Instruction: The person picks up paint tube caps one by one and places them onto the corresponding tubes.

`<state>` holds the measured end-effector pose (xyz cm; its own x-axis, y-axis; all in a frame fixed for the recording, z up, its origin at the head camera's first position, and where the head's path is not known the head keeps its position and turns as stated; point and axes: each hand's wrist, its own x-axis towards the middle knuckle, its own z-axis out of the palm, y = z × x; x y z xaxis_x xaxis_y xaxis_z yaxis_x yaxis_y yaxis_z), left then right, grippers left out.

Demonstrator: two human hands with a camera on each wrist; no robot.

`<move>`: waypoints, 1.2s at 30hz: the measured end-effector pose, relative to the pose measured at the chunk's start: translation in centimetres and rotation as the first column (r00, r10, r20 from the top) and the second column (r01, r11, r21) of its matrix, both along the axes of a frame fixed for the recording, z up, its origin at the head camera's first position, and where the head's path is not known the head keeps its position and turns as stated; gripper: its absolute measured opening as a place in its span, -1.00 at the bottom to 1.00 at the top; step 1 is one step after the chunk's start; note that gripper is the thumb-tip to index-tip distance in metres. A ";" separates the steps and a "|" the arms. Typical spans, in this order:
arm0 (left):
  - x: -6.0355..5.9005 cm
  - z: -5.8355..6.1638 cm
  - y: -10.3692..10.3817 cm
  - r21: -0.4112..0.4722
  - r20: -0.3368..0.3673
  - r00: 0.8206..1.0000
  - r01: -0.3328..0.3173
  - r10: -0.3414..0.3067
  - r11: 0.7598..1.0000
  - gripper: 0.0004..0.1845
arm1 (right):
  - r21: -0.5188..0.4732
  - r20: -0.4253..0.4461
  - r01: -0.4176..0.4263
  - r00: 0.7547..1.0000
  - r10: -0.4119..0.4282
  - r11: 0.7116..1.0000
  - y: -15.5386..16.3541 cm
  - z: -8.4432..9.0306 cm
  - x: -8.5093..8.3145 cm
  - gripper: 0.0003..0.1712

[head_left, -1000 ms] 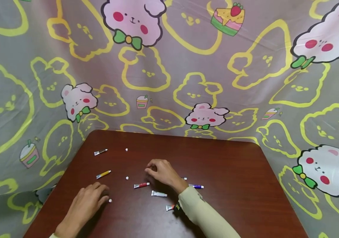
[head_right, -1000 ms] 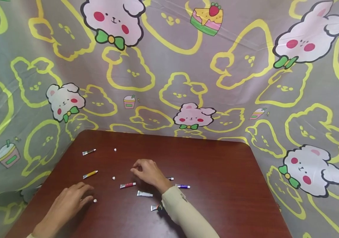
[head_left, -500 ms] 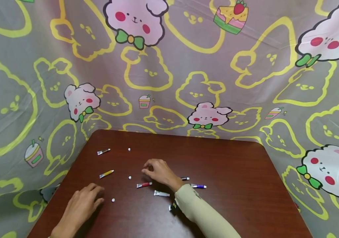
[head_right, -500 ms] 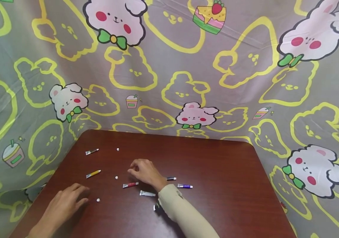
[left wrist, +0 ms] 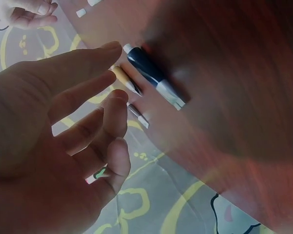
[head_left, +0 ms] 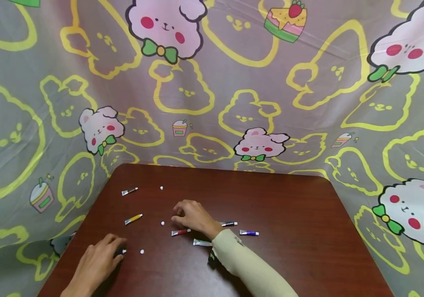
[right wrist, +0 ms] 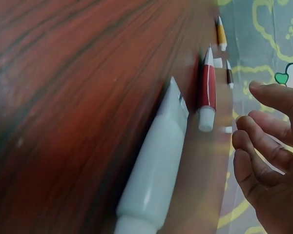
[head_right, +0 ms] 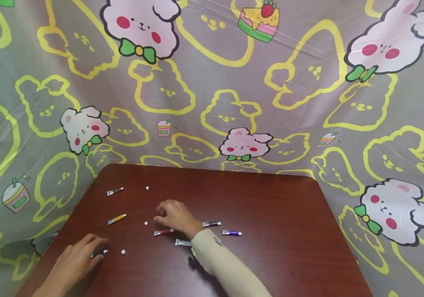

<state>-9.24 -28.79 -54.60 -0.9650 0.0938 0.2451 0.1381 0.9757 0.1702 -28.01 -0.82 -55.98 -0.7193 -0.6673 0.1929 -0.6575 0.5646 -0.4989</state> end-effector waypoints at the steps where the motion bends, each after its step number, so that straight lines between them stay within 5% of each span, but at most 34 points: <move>1: 0.0 0.0 0.0 0.001 0.005 1.000 -0.003 0.003 1.000 -0.52 | 0.004 -0.002 -0.003 1.000 0.003 1.000 -0.1 0.0 0.0 -0.71; 13: 0.3 -0.2 -0.6 -0.012 0.036 0.999 -0.035 0.036 0.999 -0.51 | 0.072 -0.037 -0.035 0.999 0.038 0.997 -2.4 -0.2 0.7 -0.65; 30: 0.2 -0.8 -1.1 -0.038 0.098 0.994 -0.052 0.055 0.998 -0.55 | 0.208 -0.079 0.039 0.997 -0.023 0.977 -4.1 -0.5 1.3 -0.54; 36: -0.1 -0.7 -1.4 -0.038 0.187 0.980 -0.067 0.073 0.997 -0.60 | 0.237 -0.078 0.044 0.997 -0.026 0.970 -4.4 -0.4 1.5 -0.59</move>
<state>-9.32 -30.19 -55.30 -0.9980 0.0287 0.0566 0.0372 0.9871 0.1558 -26.55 -5.22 -56.43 -0.7329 -0.6751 0.0843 -0.6650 0.6847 -0.2982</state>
